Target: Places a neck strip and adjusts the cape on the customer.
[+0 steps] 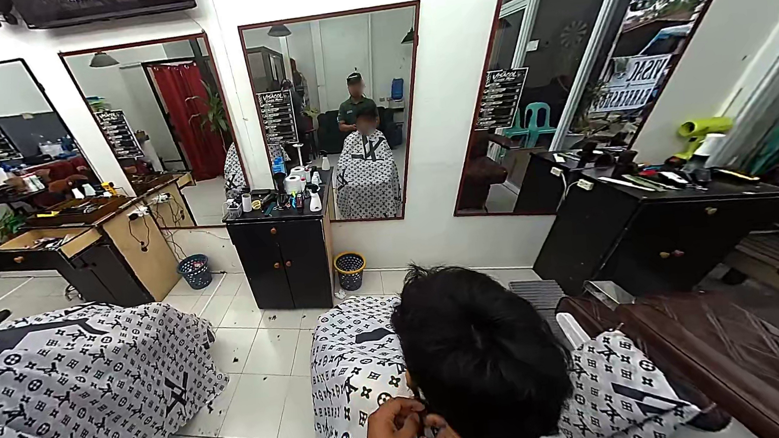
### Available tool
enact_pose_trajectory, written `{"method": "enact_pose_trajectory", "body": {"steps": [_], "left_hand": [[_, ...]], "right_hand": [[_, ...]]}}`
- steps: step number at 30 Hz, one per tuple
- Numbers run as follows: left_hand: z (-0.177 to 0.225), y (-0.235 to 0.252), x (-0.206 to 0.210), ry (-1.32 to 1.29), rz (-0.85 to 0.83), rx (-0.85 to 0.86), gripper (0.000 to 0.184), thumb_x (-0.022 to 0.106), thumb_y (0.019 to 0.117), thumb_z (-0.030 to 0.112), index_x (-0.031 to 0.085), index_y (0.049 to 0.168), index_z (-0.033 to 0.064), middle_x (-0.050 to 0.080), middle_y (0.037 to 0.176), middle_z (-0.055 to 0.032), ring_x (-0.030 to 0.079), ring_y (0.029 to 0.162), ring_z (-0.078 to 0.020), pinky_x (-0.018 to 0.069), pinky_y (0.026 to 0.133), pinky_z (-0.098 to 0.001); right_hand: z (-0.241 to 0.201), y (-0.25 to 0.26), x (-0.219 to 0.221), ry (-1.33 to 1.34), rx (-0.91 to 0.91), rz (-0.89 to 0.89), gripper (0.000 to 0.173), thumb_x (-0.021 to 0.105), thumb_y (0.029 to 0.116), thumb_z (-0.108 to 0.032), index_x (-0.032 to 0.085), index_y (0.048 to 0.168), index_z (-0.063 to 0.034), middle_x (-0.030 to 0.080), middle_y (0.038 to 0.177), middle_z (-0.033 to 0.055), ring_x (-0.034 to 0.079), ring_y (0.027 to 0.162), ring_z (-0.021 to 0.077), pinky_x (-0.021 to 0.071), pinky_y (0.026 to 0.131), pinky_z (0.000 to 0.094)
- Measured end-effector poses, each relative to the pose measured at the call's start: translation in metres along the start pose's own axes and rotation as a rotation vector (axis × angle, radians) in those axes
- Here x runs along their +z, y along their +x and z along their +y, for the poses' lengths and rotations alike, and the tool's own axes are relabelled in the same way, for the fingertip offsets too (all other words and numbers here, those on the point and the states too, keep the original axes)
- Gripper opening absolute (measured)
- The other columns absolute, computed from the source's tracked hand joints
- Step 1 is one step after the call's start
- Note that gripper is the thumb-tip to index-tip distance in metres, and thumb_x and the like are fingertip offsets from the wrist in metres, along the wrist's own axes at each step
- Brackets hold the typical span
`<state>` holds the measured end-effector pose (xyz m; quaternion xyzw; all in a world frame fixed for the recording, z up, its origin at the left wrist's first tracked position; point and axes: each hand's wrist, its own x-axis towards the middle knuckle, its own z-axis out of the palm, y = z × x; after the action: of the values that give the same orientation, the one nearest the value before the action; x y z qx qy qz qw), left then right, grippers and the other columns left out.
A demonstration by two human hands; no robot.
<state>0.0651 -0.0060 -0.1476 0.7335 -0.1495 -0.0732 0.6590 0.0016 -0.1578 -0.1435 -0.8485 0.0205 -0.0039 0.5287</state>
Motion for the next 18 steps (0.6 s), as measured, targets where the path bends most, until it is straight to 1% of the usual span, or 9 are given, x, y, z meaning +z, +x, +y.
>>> {"method": "enact_pose_trajectory", "body": {"steps": [2, 4, 5, 8, 10, 11, 13, 15, 18], "left_hand": [[-0.002, -0.004, 0.006, 0.014, 0.036, 0.035, 0.019, 0.061, 0.0939, 0.001, 0.076, 0.105, -0.0002, 0.072, 0.094, -0.0059, 0.066, 0.084, -0.0046, 0.0552, 0.081, -0.0249], [-0.002, -0.009, 0.012, 0.051, 0.057, 0.056, 0.019, 0.061, 0.0917, 0.000, 0.078, 0.100, 0.0017, 0.072, 0.093, -0.0047, 0.065, 0.085, -0.0043, 0.0550, 0.082, -0.0243], [0.000, -0.011, 0.016, 0.059, 0.069, 0.066, 0.020, 0.060, 0.0899, -0.001, 0.078, 0.097, 0.0021, 0.072, 0.093, -0.0048, 0.065, 0.087, -0.0049, 0.0548, 0.083, -0.0251], [0.005, -0.019, 0.031, 0.087, 0.071, 0.098, 0.020, 0.058, 0.0884, -0.004, 0.078, 0.090, 0.0005, 0.072, 0.098, -0.0075, 0.065, 0.095, -0.0089, 0.0534, 0.090, -0.0292], [0.008, -0.027, 0.040, 0.243, 0.020, 0.123, 0.018, 0.060, 0.0901, -0.002, 0.077, 0.096, -0.0006, 0.069, 0.109, -0.0153, 0.066, 0.103, -0.0189, 0.0546, 0.093, -0.0357], [0.013, -0.032, 0.047, 0.369, -0.001, 0.141, 0.017, 0.064, 0.0891, 0.000, 0.077, 0.099, -0.0005, 0.066, 0.115, -0.0214, 0.066, 0.106, -0.0272, 0.0555, 0.093, -0.0414], [0.021, -0.039, 0.063, 0.574, 0.020, 0.216, 0.017, 0.073, 0.0850, 0.011, 0.079, 0.100, 0.0045, 0.063, 0.121, -0.0299, 0.063, 0.114, -0.0419, 0.0535, 0.096, -0.0540], [0.023, -0.043, 0.078, 0.694, 0.094, 0.312, 0.018, 0.076, 0.0864, 0.024, 0.080, 0.098, 0.0099, 0.065, 0.122, -0.0278, 0.063, 0.116, -0.0429, 0.0538, 0.097, -0.0547], [0.022, -0.039, 0.094, 0.872, 0.203, 0.470, 0.016, 0.073, 0.0896, 0.027, 0.079, 0.087, 0.0129, 0.074, 0.107, -0.0139, 0.070, 0.107, -0.0324, 0.0586, 0.090, -0.0481]], "right_hand": [[0.000, 0.008, -0.016, -0.051, 0.080, -0.103, 0.041, 0.065, 0.1000, -0.028, 0.066, 0.121, 0.0073, 0.069, 0.083, 0.0147, 0.064, 0.069, 0.0218, 0.0559, 0.071, 0.0418], [0.004, 0.012, -0.027, -0.037, 0.146, -0.251, 0.040, 0.062, 0.1023, -0.031, 0.066, 0.120, 0.0046, 0.068, 0.084, 0.0101, 0.062, 0.069, 0.0147, 0.0540, 0.069, 0.0338], [0.004, 0.011, -0.034, -0.018, 0.169, -0.314, 0.041, 0.062, 0.1027, -0.030, 0.066, 0.121, 0.0053, 0.068, 0.086, 0.0106, 0.062, 0.071, 0.0140, 0.0532, 0.069, 0.0328], [0.010, 0.006, -0.054, -0.065, 0.140, -0.455, 0.040, 0.065, 0.1005, -0.033, 0.068, 0.111, 0.0054, 0.067, 0.086, 0.0124, 0.061, 0.074, 0.0169, 0.0522, 0.073, 0.0372], [0.019, 0.002, -0.068, -0.093, 0.043, -0.432, 0.039, 0.071, 0.0956, -0.033, 0.071, 0.100, 0.0053, 0.067, 0.082, 0.0138, 0.061, 0.076, 0.0211, 0.0522, 0.077, 0.0434], [0.025, 0.000, -0.074, -0.081, -0.015, -0.382, 0.037, 0.074, 0.0926, -0.033, 0.071, 0.093, 0.0039, 0.062, 0.076, 0.0093, 0.057, 0.071, 0.0171, 0.0496, 0.073, 0.0396], [0.029, -0.002, -0.090, -0.006, -0.109, -0.281, 0.031, 0.079, 0.0877, -0.028, 0.073, 0.091, 0.0021, 0.065, 0.075, 0.0045, 0.058, 0.069, 0.0097, 0.0519, 0.071, 0.0314], [0.033, 0.000, -0.105, 0.104, -0.198, -0.244, 0.025, 0.080, 0.0871, -0.021, 0.075, 0.098, 0.0012, 0.074, 0.083, 0.0045, 0.069, 0.075, 0.0071, 0.0596, 0.077, 0.0289], [0.054, 0.017, -0.118, 0.179, -0.352, -0.276, 0.017, 0.077, 0.0891, -0.018, 0.076, 0.097, -0.0027, 0.076, 0.085, 0.0019, 0.072, 0.079, 0.0056, 0.0623, 0.078, 0.0285]]}}
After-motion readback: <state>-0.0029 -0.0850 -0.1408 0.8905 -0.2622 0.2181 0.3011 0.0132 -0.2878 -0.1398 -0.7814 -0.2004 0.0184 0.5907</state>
